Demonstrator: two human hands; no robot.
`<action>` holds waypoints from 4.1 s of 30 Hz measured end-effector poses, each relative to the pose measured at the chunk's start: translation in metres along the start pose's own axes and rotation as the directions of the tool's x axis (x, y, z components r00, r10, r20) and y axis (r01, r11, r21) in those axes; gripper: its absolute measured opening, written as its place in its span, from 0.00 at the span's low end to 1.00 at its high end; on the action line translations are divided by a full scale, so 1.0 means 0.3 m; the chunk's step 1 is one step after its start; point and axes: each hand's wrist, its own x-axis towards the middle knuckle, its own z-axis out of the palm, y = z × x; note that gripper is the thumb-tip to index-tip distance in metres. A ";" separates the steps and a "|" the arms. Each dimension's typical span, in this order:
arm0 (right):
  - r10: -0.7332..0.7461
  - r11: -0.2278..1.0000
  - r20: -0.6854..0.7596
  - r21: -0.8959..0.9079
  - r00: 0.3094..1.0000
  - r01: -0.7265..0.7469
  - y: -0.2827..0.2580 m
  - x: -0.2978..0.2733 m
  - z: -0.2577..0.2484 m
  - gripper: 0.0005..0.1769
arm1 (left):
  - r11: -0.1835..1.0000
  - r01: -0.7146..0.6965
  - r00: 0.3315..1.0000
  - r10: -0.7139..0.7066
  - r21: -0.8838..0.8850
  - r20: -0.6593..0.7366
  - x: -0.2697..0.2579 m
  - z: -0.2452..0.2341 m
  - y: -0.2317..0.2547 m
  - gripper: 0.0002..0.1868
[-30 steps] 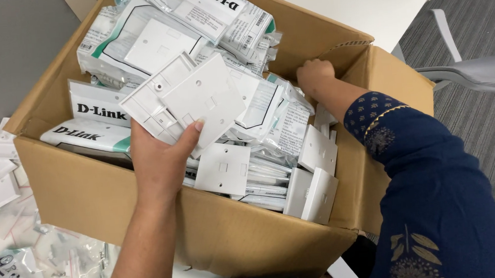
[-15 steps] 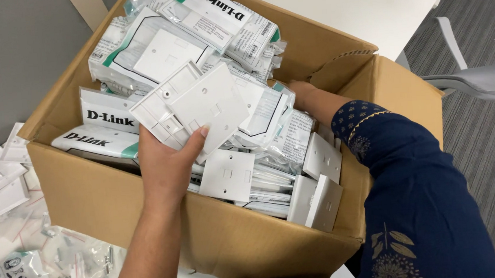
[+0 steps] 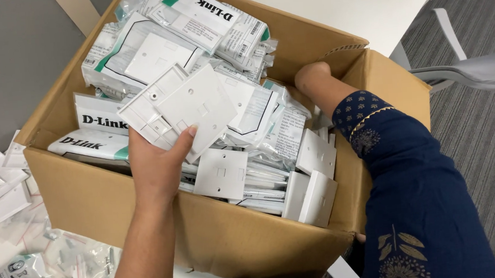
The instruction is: Sort and organize a large quantity of white network faceplates and boxed equipment, placing some into a large cardboard box and arranging others on the desk.
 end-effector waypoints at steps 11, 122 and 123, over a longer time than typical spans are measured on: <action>0.153 0.988 0.259 -0.005 0.954 -0.157 0.058 0.155 0.083 0.20 | 0.999 -0.016 1.000 0.017 -0.033 0.018 -0.001 0.004 0.004 0.33; 0.023 0.428 -0.738 0.617 0.674 0.661 0.192 -0.892 -0.534 0.20 | 0.993 0.068 0.977 -0.047 -0.097 0.206 -0.024 -0.034 -0.032 0.29; 0.066 0.388 -0.621 0.737 0.781 0.553 0.219 -0.907 -0.526 0.24 | 0.996 0.052 0.980 -0.037 -0.071 0.196 -0.024 -0.033 -0.036 0.29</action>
